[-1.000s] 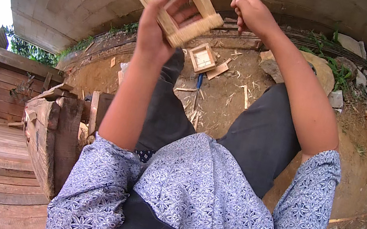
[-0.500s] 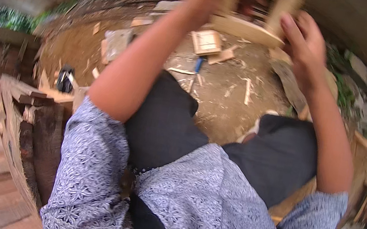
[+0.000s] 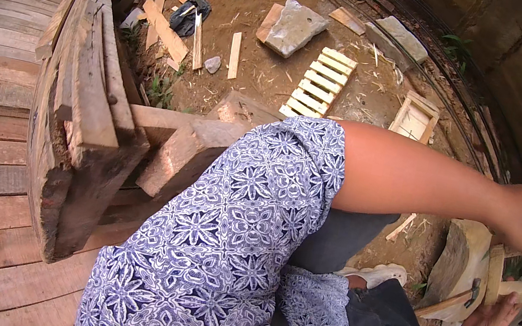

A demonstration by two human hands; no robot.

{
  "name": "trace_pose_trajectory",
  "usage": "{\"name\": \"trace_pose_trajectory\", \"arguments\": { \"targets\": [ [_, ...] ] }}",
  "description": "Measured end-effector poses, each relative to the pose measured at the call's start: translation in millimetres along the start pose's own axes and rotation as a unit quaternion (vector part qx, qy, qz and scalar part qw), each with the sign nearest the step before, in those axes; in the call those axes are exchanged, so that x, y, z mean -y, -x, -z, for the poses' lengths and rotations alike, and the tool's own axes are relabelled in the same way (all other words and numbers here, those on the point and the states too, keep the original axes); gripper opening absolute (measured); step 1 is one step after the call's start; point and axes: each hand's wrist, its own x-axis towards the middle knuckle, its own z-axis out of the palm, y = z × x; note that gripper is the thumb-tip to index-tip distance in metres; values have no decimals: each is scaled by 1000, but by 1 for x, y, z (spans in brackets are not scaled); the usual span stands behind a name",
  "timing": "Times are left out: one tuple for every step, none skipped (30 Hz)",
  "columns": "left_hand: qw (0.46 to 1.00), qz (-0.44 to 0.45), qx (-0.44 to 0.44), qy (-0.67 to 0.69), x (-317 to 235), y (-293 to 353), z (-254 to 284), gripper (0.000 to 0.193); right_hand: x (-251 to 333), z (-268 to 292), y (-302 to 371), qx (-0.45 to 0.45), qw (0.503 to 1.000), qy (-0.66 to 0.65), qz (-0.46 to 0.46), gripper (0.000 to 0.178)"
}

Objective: The person assembles a small wooden frame by hammering nails into the joints using a hammer and chisel. They adjust the frame pieces and strike the nails repeatedly to secure the structure.

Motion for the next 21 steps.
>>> {"name": "trace_pose_trajectory", "arguments": {
  "targets": [
    [999, -28, -10, -22, -2, 1, 5, 60, 1, -5, -4, -11, 1000, 12, -7, 46],
    [1000, -2, -7, -27, 0, -4, 8, 60, 2, -12, -4, -20, 999, 17, -18, 47],
    [999, 24, -2, -32, 3, -10, 12, 62, 2, -19, -3, -31, 999, 22, -29, 47],
    [998, 45, 6, -35, 6, -19, 14, 64, 3, -23, -5, -46, 998, 28, -35, 48],
    [996, 52, -6, -71, 13, -26, 15, 65, 1, -25, -7, -42, 998, 35, -43, 47],
    [993, 52, -9, -103, 23, -38, 12, 65, 3, -21, -10, -48, 997, 45, -47, 45],
    [991, 45, -7, -127, 10, -42, 9, 66, 8, -18, -11, -55, 996, 66, -39, 41],
    [992, 93, -15, -80, 9, -37, 17, 66, 6, -22, -15, -42, 995, 79, -34, 36],
    [996, 77, -11, -49, 11, -30, 21, 64, 7, -31, -13, -36, 994, 98, -22, 32],
    [988, 152, -35, 17, 5, -15, 36, 62, 2, -50, -14, -11, 995, 99, -16, 28],
    [985, 151, -44, 75, 4, -10, 44, 59, 8, -63, -13, -4, 995, 102, 1, 24],
    [980, 141, -41, 137, 14, -7, 52, 55, 10, -77, -12, 15, 997, 79, 6, 21],
    [979, 136, -52, 146, -1, -2, 51, 53, 4, -65, -19, 10, 994, 99, 39, 26],
    [971, 118, -46, 201, -1, 4, 54, 54, 13, -85, -12, 35, 999, 15, 16, 37],
    [966, 118, -27, 228, -4, 3, 61, 58, 18, -80, -15, 44, 999, 14, 7, 39],
    [961, 119, -12, 251, -5, 2, 60, 68, 22, -84, -14, 40, 999, -12, 15, 40],
    [968, 90, -35, 230, -4, -1, 49, 60, 24, -81, -11, 32, 999, -21, 20, 40],
    [974, 59, -61, 210, -5, -1, 40, 57, 26, -78, -8, 29, 999, -30, 25, 41],
    [971, 84, -31, 220, -10, 3, 40, 55, 28, -75, -4, 30, 999, -25, 30, 38],
    [967, 88, -19, 239, -14, 4, 37, 56, 31, -74, -1, 34, 999, -19, 36, 35],
    [962, 91, -8, 257, -18, 4, 35, 57, 34, -73, 1, 41, 998, -12, 42, 33]
  ]
}}
